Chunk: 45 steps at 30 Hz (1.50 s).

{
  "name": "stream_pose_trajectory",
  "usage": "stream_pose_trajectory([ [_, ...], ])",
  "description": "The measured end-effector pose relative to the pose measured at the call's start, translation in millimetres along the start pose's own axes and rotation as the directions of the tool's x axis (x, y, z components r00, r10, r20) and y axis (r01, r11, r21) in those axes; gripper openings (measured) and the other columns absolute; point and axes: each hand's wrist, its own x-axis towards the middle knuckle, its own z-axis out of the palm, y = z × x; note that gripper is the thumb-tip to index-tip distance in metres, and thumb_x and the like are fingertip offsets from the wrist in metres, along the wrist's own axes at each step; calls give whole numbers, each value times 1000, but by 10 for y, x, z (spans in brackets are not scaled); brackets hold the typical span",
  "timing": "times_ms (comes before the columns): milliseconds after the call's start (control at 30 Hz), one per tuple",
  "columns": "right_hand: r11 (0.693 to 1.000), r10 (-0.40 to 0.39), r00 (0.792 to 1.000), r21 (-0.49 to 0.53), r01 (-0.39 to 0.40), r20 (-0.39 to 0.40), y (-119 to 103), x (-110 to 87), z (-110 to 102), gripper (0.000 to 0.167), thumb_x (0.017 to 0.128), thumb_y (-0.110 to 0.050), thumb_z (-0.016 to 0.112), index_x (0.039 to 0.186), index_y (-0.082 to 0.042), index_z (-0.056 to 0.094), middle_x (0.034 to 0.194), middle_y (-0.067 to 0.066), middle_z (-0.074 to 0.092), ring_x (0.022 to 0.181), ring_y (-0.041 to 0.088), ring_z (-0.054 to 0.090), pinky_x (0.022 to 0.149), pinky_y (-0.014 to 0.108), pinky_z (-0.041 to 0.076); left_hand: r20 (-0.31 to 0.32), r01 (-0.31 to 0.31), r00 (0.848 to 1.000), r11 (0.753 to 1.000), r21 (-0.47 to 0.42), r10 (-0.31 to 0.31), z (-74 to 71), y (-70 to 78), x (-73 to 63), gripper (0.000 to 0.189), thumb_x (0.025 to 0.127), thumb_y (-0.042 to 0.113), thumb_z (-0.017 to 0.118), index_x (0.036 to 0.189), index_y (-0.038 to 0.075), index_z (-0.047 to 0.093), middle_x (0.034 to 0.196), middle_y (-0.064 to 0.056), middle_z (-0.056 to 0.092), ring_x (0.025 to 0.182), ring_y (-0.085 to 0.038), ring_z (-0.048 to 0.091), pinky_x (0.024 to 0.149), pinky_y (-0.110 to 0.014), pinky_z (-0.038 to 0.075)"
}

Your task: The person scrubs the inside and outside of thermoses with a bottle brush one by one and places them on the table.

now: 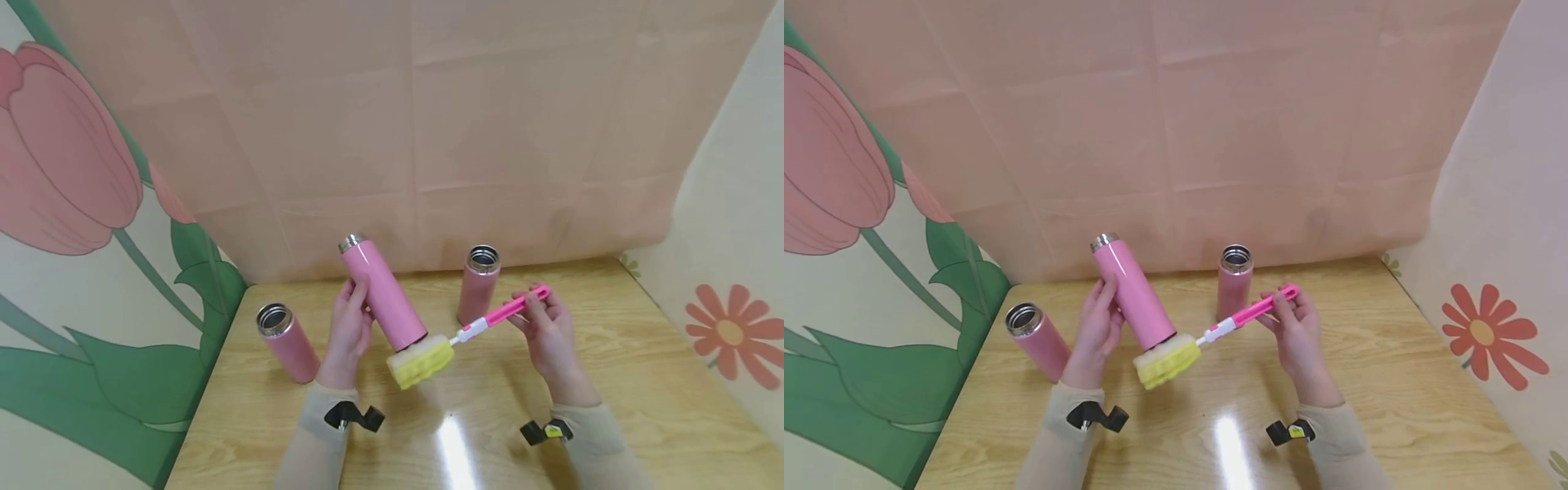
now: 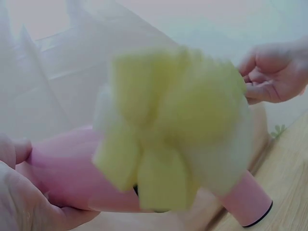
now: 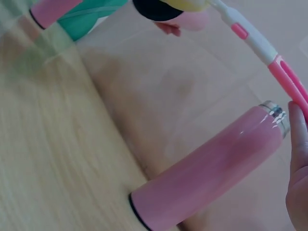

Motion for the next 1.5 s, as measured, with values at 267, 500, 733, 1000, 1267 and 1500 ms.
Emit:
stream_pose_trajectory([
  [267, 1000, 15, 999, 0, -15, -43, 38, -70, -87, 8, 111, -9, 56, 117, -4, 55, 105, 9, 74, 97, 23, 77, 89, 37, 63, 10, -37, 999, 997, 68, 36, 38, -20, -2, 49, 111, 19, 61, 153, -2, 49, 139, -17, 60, 118, -29, 66, 97, -42, 59],
  [500, 998, 43, 988, -48, -51, -150, 49, -136, -139, 13, 109, -13, 61, 116, -5, 55, 107, 8, 74, 100, 22, 77, 90, 37, 62, -9, -63, 998, 992, 113, 65, 93, -32, -1, 50, 106, 11, 67, 152, -1, 51, 131, -13, 58, 110, -27, 67, 91, -41, 61],
  [733, 998, 52, 977, -13, -56, -209, 69, -193, -171, 14, 108, -10, 62, 116, -2, 54, 105, 10, 75, 96, 22, 77, 88, 37, 63, 9, -76, 997, 990, 118, 75, 106, -51, 21, 52, 104, 9, 69, 151, -2, 51, 130, -14, 57, 109, -28, 68, 94, -43, 61],
  [1000, 998, 62, 986, -5, -64, -156, 29, -218, -180, 10, 108, -11, 62, 114, -5, 57, 105, 8, 75, 97, 21, 77, 88, 37, 63, 20, -69, 998, 989, 134, 66, 114, -69, 8, 51, 105, 9, 68, 152, -1, 50, 128, -13, 57, 109, -27, 69, 94, -43, 61],
  [1267, 998, 61, 977, -22, -67, -204, 78, -186, -171, 11, 108, -9, 61, 114, -2, 55, 103, 9, 75, 95, 21, 78, 85, 37, 64, 38, -46, 998, 988, 148, 41, 85, -64, 0, 55, 105, 12, 69, 154, 0, 47, 134, -15, 56, 115, -30, 66, 99, -45, 59],
  [1500, 996, 62, 982, -60, -74, -179, 74, -162, -157, 12, 109, -12, 61, 116, -3, 56, 104, 8, 74, 97, 22, 77, 87, 37, 63, 41, -55, 998, 987, 149, 49, 67, -95, 9, 54, 106, 12, 69, 153, -2, 47, 131, -15, 56, 111, -28, 68, 95, -42, 60],
])
